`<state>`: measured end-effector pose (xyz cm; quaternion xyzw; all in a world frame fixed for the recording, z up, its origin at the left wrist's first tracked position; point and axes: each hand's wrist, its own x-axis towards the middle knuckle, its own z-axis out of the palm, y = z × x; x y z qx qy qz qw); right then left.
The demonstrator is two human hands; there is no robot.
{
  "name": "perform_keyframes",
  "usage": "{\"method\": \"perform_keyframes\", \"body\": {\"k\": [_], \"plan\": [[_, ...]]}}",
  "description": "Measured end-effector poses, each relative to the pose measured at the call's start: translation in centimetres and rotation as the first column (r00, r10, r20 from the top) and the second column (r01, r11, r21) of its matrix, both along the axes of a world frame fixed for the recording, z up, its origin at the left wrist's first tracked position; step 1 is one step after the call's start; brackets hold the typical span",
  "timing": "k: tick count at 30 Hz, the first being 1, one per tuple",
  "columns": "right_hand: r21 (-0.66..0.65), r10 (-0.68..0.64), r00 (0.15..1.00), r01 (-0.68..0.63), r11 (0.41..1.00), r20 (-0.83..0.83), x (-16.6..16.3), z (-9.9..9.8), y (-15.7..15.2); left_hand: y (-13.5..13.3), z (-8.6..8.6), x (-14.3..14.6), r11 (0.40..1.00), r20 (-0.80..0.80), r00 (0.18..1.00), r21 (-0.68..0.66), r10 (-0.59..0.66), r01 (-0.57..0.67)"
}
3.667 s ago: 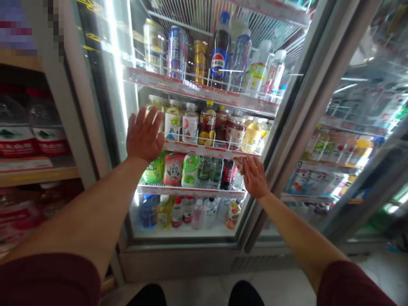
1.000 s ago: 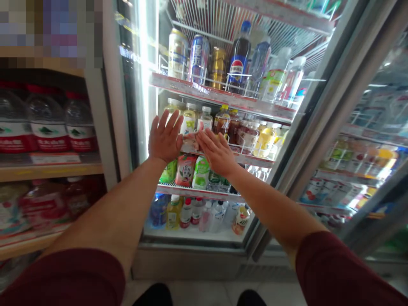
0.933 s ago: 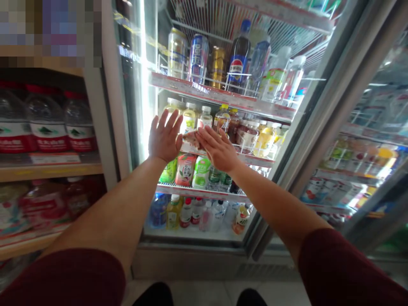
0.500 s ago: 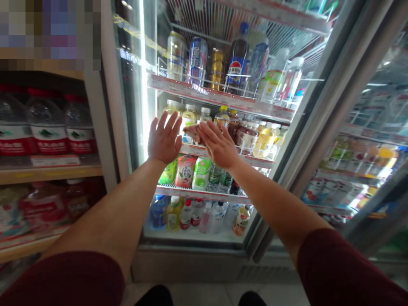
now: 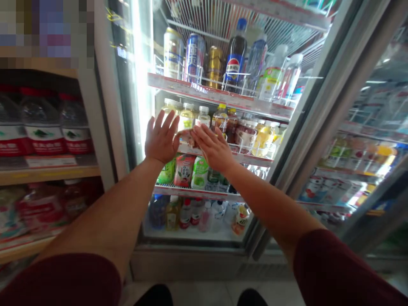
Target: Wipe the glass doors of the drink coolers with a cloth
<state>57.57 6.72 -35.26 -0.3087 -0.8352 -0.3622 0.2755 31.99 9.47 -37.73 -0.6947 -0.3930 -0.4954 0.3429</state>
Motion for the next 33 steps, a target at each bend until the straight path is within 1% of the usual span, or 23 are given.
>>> {"method": "perform_keyframes", "body": {"k": [1, 3, 4, 5, 6, 8, 10, 12, 13, 14, 15, 17, 19, 21, 22, 24, 26, 27, 28, 31, 33], "plan": [[0.02, -0.022, 0.999, 0.023, 1.0, -0.046, 0.2, 0.7, 0.1, 0.0, 0.0, 0.0, 1.0, -0.002, 1.0, 0.003, -0.005, 0.005], [0.073, -0.064, 0.979, 0.079, 0.994, -0.192, 0.6, 2.0, 0.5, 0.0, 0.0, 0.0, 1.0, -0.001, 1.0, 0.003, -0.014, 0.014], [0.097, -0.07, 0.963, 0.098, 0.99, -0.262, 0.8, 2.3, 0.6, 0.0, -0.1, -0.1, 1.0, 0.004, 1.0, -0.001, -0.022, 0.022], [0.116, -0.061, 0.948, 0.102, 0.988, -0.311, 0.8, 2.3, 0.8, 0.0, -0.1, -0.1, 1.0, 0.01, 1.0, -0.009, -0.029, 0.029], [0.129, -0.042, 0.942, 0.09, 0.988, -0.333, 0.8, 1.8, 0.9, 0.1, -0.1, -0.1, 0.999, 0.016, 0.999, -0.014, -0.035, 0.035], [0.123, 0.006, 0.96, 0.03, 0.992, -0.281, 0.7, -0.1, 0.9, 0.1, -0.1, -0.1, 0.999, 0.022, 0.999, -0.018, -0.038, 0.038], [0.069, 0.048, 0.991, -0.04, 0.997, -0.123, 0.7, -2.3, 0.6, 0.2, -0.1, -0.1, 0.999, 0.018, 0.999, -0.008, -0.037, 0.037], [-0.001, 0.082, 0.996, -0.082, 0.997, 0.039, 0.9, -3.6, 0.4, 0.1, -0.1, -0.1, 0.999, 0.023, 0.999, 0.009, -0.047, 0.047], [-0.022, 0.089, 0.993, -0.087, 0.996, 0.076, 1.1, -3.6, 0.3, 0.1, -0.1, -0.1, 0.998, 0.026, 0.998, 0.015, -0.055, 0.055], [-0.025, 0.083, 0.994, -0.081, 0.996, 0.068, 1.3, -3.2, 0.2, 0.1, -0.1, -0.1, 0.998, 0.026, 0.998, 0.018, -0.058, 0.058], [-0.012, 0.065, 0.998, -0.065, 0.998, 0.019, 1.5, -2.5, 0.2, 0.1, -0.1, -0.1, 0.998, 0.025, 0.998, 0.018, -0.056, 0.055], [0.032, 0.019, 0.991, -0.015, 0.999, -0.132, 1.9, -1.0, 0.1, 0.1, -0.1, -0.1, 0.999, 0.02, 0.998, 0.012, -0.053, 0.052], [0.057, -0.017, 0.97, 0.032, 0.998, -0.242, 2.1, -0.4, 0.0, 0.1, -0.2, -0.1, 0.998, 0.026, 0.998, 0.004, -0.059, 0.059], [0.053, -0.023, 0.972, 0.037, 0.998, -0.236, 2.1, -1.4, -0.1, 0.1, -0.2, -0.1, 0.998, 0.029, 0.998, 0.004, -0.057, 0.057], [0.041, -0.011, 0.983, 0.019, 0.999, -0.184, 2.2, -2.3, -0.1, 0.1, -0.2, -0.1, 0.999, 0.025, 0.999, 0.005, -0.048, 0.048], [0.005, 0.044, 0.999, -0.044, 0.999, -0.029, 2.2, -4.4, -0.2, 0.2, -0.1, 0.0, 1.0, 0.011, 1.0, 0.008, -0.027, 0.027], [-0.029, 0.098, 0.99, -0.095, 0.995, 0.104, 2.3, -5.5, -0.1, 0.2, -0.2, -0.1, 1.0, 0.01, 1.0, 0.007, -0.029, 0.029], [-0.035, 0.106, 0.986, -0.102, 0.994, 0.126, 2.4, -5.4, 0.0, 0.2, -0.2, -0.1, 0.999, 0.013, 0.999, 0.008, -0.039, 0.038], [-0.03, 0.099, 0.989, -0.096, 0.995, 0.112, 2.5, -5.0, 0.1, 0.1, -0.2, -0.1, 0.999, 0.015, 0.999, 0.01, -0.048, 0.048], [0.014, 0.032, 0.998, -0.031, 0.999, -0.061, 2.8, -3.0, 0.4, 0.1, -0.3, -0.1, 0.998, 0.014, 0.998, 0.027, -0.056, 0.056], [0.034, -0.001, 0.987, 0.006, 0.999, -0.16, 2.8, -2.7, 0.4, 0.1, -0.3, -0.1, 0.998, 0.009, 0.999, 0.033, -0.044, 0.044]]}}
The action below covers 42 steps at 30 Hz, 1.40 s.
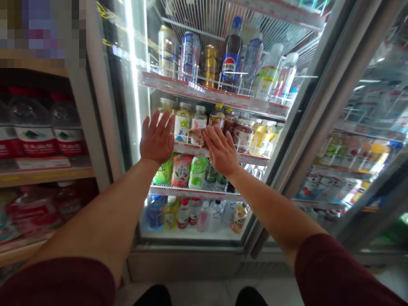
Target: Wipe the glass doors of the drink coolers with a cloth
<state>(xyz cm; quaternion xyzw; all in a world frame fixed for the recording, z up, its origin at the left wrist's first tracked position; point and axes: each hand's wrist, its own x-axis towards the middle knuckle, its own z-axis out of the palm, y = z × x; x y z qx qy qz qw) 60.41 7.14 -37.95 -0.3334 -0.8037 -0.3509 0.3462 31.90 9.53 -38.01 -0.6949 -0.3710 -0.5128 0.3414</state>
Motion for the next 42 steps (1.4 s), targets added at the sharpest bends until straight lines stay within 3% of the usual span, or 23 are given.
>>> {"method": "perform_keyframes", "body": {"k": [2, 6, 9, 12, 14, 16, 19, 22, 26, 28, 31, 33, 35, 38, 40, 42], "plan": [[-0.007, 0.005, 1.0, -0.005, 1.0, 0.015, 0.0, -1.1, -0.2, 0.0, 0.0, 0.0, 1.0, 0.01, 1.0, 0.001, 0.001, -0.001], [-0.067, 0.092, 0.965, -0.078, 0.995, 0.245, 0.0, -4.1, -0.5, -0.1, 0.2, 0.1, 1.0, 0.011, 1.0, -0.006, -0.007, 0.007], [-0.056, 0.099, 0.962, -0.087, 0.995, 0.254, -0.1, -3.7, -0.4, -0.1, 0.2, 0.1, 1.0, 0.012, 1.0, -0.004, -0.005, 0.005], [-0.02, 0.044, 0.994, -0.042, 0.999, 0.1, -0.5, -2.5, -0.2, 0.0, 0.1, 0.0, 1.0, 0.022, 0.999, -0.013, -0.024, 0.024], [-0.012, 0.02, 0.999, -0.02, 1.0, 0.027, -0.9, -2.9, -0.2, 0.1, 0.0, 0.0, 0.999, 0.022, 0.999, -0.025, -0.031, 0.032], [-0.02, 0.039, 0.997, -0.038, 0.999, 0.06, -1.1, -4.4, -0.3, 0.1, 0.0, -0.1, 1.0, 0.014, 1.0, -0.023, -0.019, 0.02], [-0.051, 0.113, 0.964, -0.103, 0.993, 0.241, -1.1, -5.9, -0.3, 0.1, 0.0, -0.1, 1.0, -0.002, 1.0, 0.003, 0.004, -0.004], [-0.041, 0.108, 0.96, -0.101, 0.994, 0.257, -0.8, -4.2, 0.1, 0.2, 0.0, -0.1, 1.0, -0.007, 1.0, 0.012, 0.001, -0.001], [0.042, 0.024, 0.999, -0.023, 0.999, -0.027, -0.5, -0.9, 0.8, 0.2, 0.0, -0.1, 1.0, 0.007, 1.0, -0.015, -0.019, 0.019], [0.058, 0.03, 0.998, -0.027, 0.998, -0.057, -0.6, -1.0, 0.8, 0.2, 0.0, -0.1, 0.999, 0.007, 1.0, -0.027, -0.029, 0.029], [0.015, 0.092, 0.987, -0.095, 0.995, 0.135, -0.6, -2.4, 0.7, 0.2, 0.0, 0.0, 0.999, 0.0, 1.0, -0.022, -0.027, 0.027], [-0.007, 0.119, 0.964, -0.121, 0.993, 0.237, -0.6, -2.2, 0.6, 0.2, 0.0, 0.0, 1.0, -0.004, 1.0, -0.004, -0.015, 0.015], [0.029, 0.092, 0.979, -0.098, 0.995, 0.18, -0.6, -0.8, 0.6, 0.3, 0.0, -0.1, 1.0, -0.01, 1.0, 0.014, -0.002, 0.002], [0.098, 0.013, 0.999, -0.008, 0.995, -0.05, -0.5, 1.4, 0.5, 0.3, 0.0, -0.2, 1.0, -0.021, 1.0, 0.021, 0.005, -0.005], [0.093, -0.009, 0.995, 0.018, 0.996, -0.094, -0.6, 1.5, 0.3, 0.3, -0.1, -0.2, 1.0, -0.026, 1.0, 0.02, 0.008, -0.007], [0.054, 0.009, 1.0, -0.01, 0.999, 0.013, -0.5, 0.5, 0.1, 0.4, -0.1, -0.2, 1.0, -0.028, 1.0, 0.022, 0.01, -0.009]]}}
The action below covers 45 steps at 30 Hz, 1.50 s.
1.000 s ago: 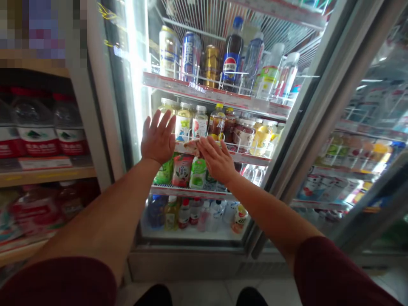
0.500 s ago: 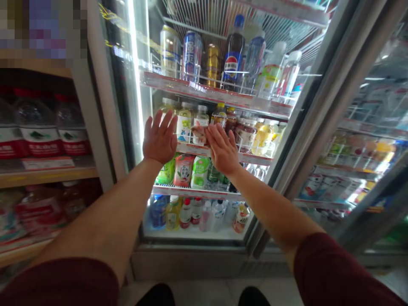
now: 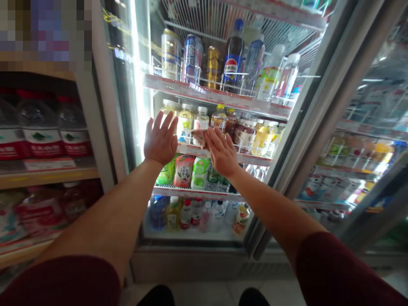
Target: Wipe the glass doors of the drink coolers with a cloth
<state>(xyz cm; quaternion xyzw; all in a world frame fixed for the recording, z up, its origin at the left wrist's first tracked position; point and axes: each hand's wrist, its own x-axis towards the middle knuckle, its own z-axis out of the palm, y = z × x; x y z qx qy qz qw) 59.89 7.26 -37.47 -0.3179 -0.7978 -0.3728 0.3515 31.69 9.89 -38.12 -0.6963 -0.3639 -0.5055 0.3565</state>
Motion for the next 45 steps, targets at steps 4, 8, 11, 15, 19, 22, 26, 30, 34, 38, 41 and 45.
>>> {"method": "perform_keyframes", "body": {"k": [4, 8, 11, 15, 19, 22, 26, 30, 34, 38, 41, 45], "plan": [[-0.046, 0.051, 0.977, -0.042, 0.998, 0.208, 0.5, -0.4, 0.0, 0.1, 0.0, 0.0, 1.0, 0.011, 1.0, 0.009, -0.004, 0.004], [0.039, -0.05, 0.994, 0.054, 0.998, -0.098, 1.3, 2.5, 0.5, 0.1, 0.0, 0.1, 1.0, 0.013, 1.0, 0.024, -0.01, 0.009], [0.049, -0.075, 0.985, 0.084, 0.995, -0.158, 1.7, 2.4, 0.4, 0.1, 0.0, 0.1, 1.0, 0.012, 1.0, 0.025, -0.007, 0.006], [-0.031, 0.02, 0.989, -0.016, 0.999, 0.146, 2.0, 0.1, -0.1, 0.0, -0.1, 0.1, 1.0, 0.007, 1.0, 0.028, -0.005, 0.004], [0.008, 0.015, 0.993, -0.016, 1.0, 0.114, 2.6, 1.9, 0.1, -0.1, 0.0, 0.1, 1.0, 0.012, 1.0, 0.008, -0.005, 0.005], [0.063, -0.049, 0.994, 0.055, 0.997, -0.096, 2.8, 3.2, 0.3, -0.2, 0.1, 0.1, 1.0, 0.019, 1.0, -0.005, -0.014, 0.014], [0.009, -0.047, 0.999, 0.048, 0.999, -0.025, 2.6, 0.7, 0.1, -0.2, 0.1, 0.1, 1.0, 0.026, 1.0, -0.007, -0.005, 0.005], [-0.068, 0.028, 0.978, -0.014, 0.998, 0.205, 2.7, -0.1, -0.1, -0.1, 0.1, 0.1, 0.999, 0.04, 0.999, -0.026, -0.031, 0.032], [0.004, -0.009, 0.998, 0.01, 1.0, -0.069, 3.1, 3.0, 0.4, -0.2, 0.1, 0.0, 0.997, 0.056, 0.997, -0.05, -0.057, 0.059], [0.011, -0.007, 0.978, 0.009, 1.0, -0.209, 3.2, 2.0, 0.4, -0.3, 0.3, 0.1, 0.997, 0.057, 0.998, -0.072, -0.038, 0.042], [-0.065, 0.012, 1.0, -0.012, 0.998, 0.008, 3.4, 0.0, -0.1, -0.4, 0.4, 0.3, 0.998, 0.056, 0.998, -0.065, -0.01, 0.014], [-0.04, 0.031, 0.998, -0.028, 0.999, 0.063, 3.8, 1.2, 0.1, -0.4, 0.4, 0.3, 0.997, 0.07, 0.998, -0.074, 0.01, -0.005]]}}
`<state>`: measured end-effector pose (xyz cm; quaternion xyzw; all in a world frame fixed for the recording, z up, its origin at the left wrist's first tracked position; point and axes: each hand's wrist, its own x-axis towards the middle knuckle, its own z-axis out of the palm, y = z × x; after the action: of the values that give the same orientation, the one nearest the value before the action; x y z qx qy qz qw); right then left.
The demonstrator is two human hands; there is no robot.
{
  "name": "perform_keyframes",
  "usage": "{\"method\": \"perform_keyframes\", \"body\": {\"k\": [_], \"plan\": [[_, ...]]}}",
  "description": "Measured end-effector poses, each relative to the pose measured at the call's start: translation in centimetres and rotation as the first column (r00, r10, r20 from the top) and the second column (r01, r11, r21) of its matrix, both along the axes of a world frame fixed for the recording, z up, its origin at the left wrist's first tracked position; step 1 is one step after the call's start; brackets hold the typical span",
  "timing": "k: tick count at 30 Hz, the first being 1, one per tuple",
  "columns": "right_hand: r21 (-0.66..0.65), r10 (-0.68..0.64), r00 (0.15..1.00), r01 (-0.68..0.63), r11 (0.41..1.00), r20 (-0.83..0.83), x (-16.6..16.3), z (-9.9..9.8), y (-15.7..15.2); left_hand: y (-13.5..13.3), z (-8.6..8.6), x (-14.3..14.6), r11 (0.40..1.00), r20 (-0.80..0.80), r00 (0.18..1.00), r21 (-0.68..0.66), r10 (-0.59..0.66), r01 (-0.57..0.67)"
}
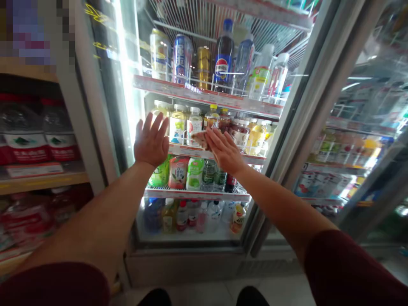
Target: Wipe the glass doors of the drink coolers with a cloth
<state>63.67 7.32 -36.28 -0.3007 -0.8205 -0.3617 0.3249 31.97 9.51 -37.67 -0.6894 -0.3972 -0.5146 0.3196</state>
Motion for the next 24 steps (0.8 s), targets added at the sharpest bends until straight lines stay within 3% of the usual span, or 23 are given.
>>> {"method": "perform_keyframes", "body": {"k": [3, 5, 8, 11, 15, 18, 22, 24], "plan": [[0.092, -0.006, 0.974, 0.028, 0.995, -0.224, 0.1, 1.2, 0.5, 0.1, -0.1, -0.1, 1.0, -0.006, 1.0, -0.001, -0.02, 0.02], [0.084, -0.011, 0.96, 0.036, 0.996, -0.279, -0.1, 0.7, 0.6, 0.1, -0.2, -0.1, 0.999, -0.016, 1.0, 0.03, -0.021, 0.022], [0.014, -0.02, 0.993, 0.022, 1.0, -0.12, -0.4, -0.9, 0.2, 0.3, -0.3, -0.2, 0.998, -0.04, 0.999, 0.068, 0.006, -0.003], [0.021, -0.02, 0.999, 0.019, 1.0, 0.031, -1.1, -0.1, 0.0, 0.4, -0.3, -0.3, 0.997, -0.049, 0.999, 0.076, 0.009, -0.005], [0.097, -0.041, 0.989, 0.056, 0.994, -0.145, -2.8, 3.5, 0.4, 0.4, -0.4, -0.4, 0.996, -0.051, 0.999, 0.085, -0.002, 0.006], [0.094, -0.049, 0.963, 0.076, 0.993, -0.265, -4.6, 3.7, 0.5, 0.4, -0.5, -0.4, 0.995, -0.069, 0.997, 0.1, 0.029, -0.022], [0.041, -0.032, 0.997, 0.035, 0.999, -0.075, -6.2, 1.6, 0.0, 0.4, -0.5, -0.3, 0.995, -0.064, 0.996, 0.088, 0.061, -0.055], [0.027, -0.022, 1.0, 0.022, 0.999, 0.01, -6.5, 2.2, -0.1, 0.2, -0.4, -0.1, 0.997, -0.046, 0.998, 0.058, 0.052, -0.049]]}}
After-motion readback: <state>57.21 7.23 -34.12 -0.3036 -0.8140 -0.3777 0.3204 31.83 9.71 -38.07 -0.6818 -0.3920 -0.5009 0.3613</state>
